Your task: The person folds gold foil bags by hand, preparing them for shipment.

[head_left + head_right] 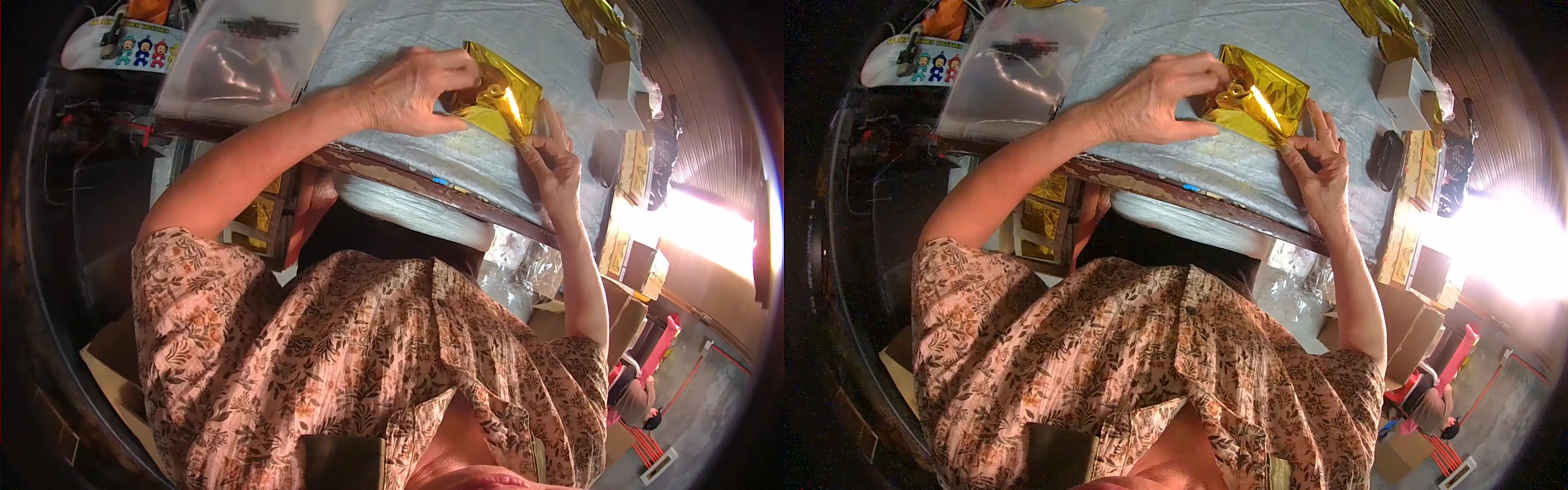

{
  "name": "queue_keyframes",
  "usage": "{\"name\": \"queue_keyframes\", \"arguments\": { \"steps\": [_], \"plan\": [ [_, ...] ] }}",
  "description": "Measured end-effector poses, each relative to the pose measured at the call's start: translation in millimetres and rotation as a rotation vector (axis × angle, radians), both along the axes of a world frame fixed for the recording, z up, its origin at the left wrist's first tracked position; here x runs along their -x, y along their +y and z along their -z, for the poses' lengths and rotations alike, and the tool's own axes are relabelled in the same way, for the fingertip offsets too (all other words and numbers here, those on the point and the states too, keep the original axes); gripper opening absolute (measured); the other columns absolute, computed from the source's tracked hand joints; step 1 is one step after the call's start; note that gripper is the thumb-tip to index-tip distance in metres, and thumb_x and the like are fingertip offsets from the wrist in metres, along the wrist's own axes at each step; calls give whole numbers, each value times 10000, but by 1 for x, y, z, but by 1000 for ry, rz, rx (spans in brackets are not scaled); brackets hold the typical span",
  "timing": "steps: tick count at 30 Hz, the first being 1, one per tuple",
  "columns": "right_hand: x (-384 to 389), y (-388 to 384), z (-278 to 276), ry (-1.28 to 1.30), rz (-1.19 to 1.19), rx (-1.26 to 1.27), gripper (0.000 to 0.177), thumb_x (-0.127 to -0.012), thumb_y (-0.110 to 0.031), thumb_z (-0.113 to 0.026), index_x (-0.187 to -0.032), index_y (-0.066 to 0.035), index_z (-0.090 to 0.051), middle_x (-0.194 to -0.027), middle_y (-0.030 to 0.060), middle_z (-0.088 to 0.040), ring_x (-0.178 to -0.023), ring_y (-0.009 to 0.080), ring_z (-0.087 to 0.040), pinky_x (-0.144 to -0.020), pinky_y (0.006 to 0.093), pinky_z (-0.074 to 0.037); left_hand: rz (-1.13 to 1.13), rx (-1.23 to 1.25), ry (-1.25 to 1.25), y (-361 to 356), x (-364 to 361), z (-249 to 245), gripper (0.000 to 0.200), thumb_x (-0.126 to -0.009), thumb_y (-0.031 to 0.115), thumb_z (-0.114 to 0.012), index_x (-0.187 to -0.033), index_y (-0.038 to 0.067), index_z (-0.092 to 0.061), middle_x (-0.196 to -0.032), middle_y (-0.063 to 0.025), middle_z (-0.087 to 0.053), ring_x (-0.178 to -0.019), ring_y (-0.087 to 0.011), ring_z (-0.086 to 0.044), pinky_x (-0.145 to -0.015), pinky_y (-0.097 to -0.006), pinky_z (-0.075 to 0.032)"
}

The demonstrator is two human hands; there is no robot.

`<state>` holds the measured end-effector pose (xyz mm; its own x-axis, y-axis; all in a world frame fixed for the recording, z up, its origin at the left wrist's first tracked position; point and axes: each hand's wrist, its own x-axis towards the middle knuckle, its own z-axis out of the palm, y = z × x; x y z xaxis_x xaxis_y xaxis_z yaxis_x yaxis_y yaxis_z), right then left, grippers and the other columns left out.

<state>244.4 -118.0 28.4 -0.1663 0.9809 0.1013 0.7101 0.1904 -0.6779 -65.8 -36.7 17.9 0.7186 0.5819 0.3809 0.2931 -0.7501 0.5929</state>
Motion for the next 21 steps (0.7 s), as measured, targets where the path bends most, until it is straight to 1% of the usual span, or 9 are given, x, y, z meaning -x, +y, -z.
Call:
{"name": "queue_keyframes", "arguments": {
  "steps": [5, 6, 8, 13, 14, 15, 18, 20, 21],
  "plan": [
    [-1, 0, 3, 66, -6, 7, 142, -952, -233, -768, -1016, -112, -806, -1645, 88, -442, -1585, 347, -250, -1266, 576, -7, 3, 123, -172, 22, -1, 3, 317, -839, 11, -685, -1127, 22, -552, -1210, -79, -621, -1167, -219, -682, -1009, -416, -574],
    [1, -1, 1, 64, -10, 10, 142, -952, -233, -768, -1016, -112, -806, -1645, 88, -442, -1585, 347, -250, -1266, 576, -7, -58, 183, -159, 25, -3, 3, 374, -833, 3, -722, -1171, 33, -566, -1209, -73, -622, -1097, -223, -715, -1008, -422, -578],
    [7, -3, -7, 10, 33, 47, 155, -960, -137, -721, -1044, -28, -792, -1645, 145, -432, -1557, 291, -313, -1254, 434, -139, -32, 167, -158, 37, -7, 0, 394, -835, 29, -743, -1198, 39, -593, -1214, -60, -624, -1060, -222, -722, -992, -424, -582],
    [8, -3, -9, -42, 22, 19, 153, -962, -127, -722, -1049, -21, -789, -1643, 140, -435, -1554, 289, -321, -1251, 413, -164, 6, 5, -59, 71, -13, 12, 344, -834, 125, -801, -1167, 71, -729, -1236, -4, -625, -1072, -208, -697, -1026, -449, -535],
    [8, -3, -9, -57, 30, 16, 151, -963, -122, -721, -1049, -18, -788, -1643, 139, -437, -1553, 288, -322, -1250, 406, -174, 96, -71, -132, 77, -14, 13, 272, -820, 53, -756, -1089, 49, -716, -1144, -61, -648, -1023, -254, -694, -929, -412, -546],
    [8, -3, -9, -59, 29, 19, 151, -963, -122, -721, -1049, -18, -788, -1643, 139, -437, -1553, 288, -322, -1250, 406, -174, 186, -147, -205, 80, -14, 13, 210, -806, -19, -711, -1011, 27, -702, -1052, -118, -670, -975, -299, -692, -832, -376, -557],
    [4, -2, -4, -20, 11, 27, 149, -962, -114, -726, -1064, -28, -793, -1642, 149, -434, -1553, 282, -322, -1248, 420, -193, 230, -252, -168, 88, -17, 12, 171, -770, -3, -720, -935, 32, -692, -1034, -134, -660, -966, -342, -683, -811, -409, -563],
    [-2, 0, 6, 103, 24, 16, 138, -935, -204, -784, -1009, -89, -803, -1624, 120, -468, -1569, 363, -289, -1265, 547, -87, 238, -239, -128, 89, -15, 9, 134, -784, 3, -711, -912, 32, -684, -1016, -123, -662, -955, -332, -688, -802, -415, -564],
    [-2, 0, 6, 101, 23, 19, 138, -935, -204, -784, -1009, -89, -803, -1624, 120, -468, -1569, 363, -289, -1265, 547, -87, 246, -228, -84, 88, -14, 7, 99, -798, 9, -702, -890, 32, -676, -998, -113, -664, -944, -322, -693, -794, -420, -564]
  ]
}}
